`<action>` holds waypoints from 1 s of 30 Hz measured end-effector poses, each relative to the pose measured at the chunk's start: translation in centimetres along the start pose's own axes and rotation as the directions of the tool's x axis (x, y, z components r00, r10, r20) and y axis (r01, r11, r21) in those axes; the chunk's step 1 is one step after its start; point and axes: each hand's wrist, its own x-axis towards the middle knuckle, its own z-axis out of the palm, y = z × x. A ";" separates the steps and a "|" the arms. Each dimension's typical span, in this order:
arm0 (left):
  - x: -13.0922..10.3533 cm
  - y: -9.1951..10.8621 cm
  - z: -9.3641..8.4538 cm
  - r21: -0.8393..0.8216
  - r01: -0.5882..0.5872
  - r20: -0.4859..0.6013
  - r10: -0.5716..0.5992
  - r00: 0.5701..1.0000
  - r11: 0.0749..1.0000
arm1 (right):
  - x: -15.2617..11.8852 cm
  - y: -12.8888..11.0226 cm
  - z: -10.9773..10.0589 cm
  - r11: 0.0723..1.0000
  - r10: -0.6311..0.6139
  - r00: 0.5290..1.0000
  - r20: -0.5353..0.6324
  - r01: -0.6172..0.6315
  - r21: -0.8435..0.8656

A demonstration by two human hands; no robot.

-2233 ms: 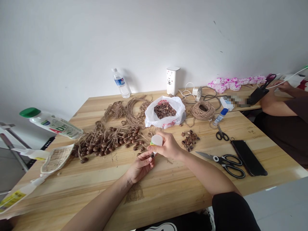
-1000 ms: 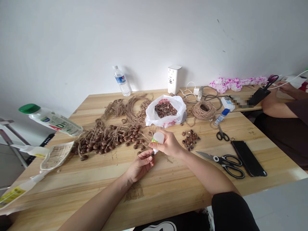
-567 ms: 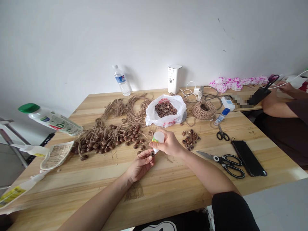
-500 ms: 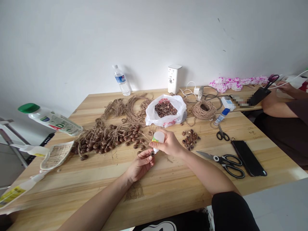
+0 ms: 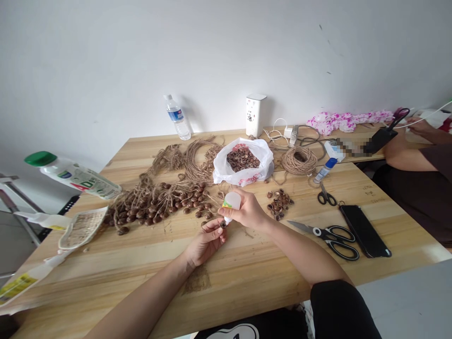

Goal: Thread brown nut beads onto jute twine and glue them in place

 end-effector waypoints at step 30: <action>0.1 -0.1 -0.1 0.063 -0.006 0.003 0.006 1.000 0.998 | 0.0 0.6 0.4 0.985 0.077 0.997 -0.005 -0.075 0.154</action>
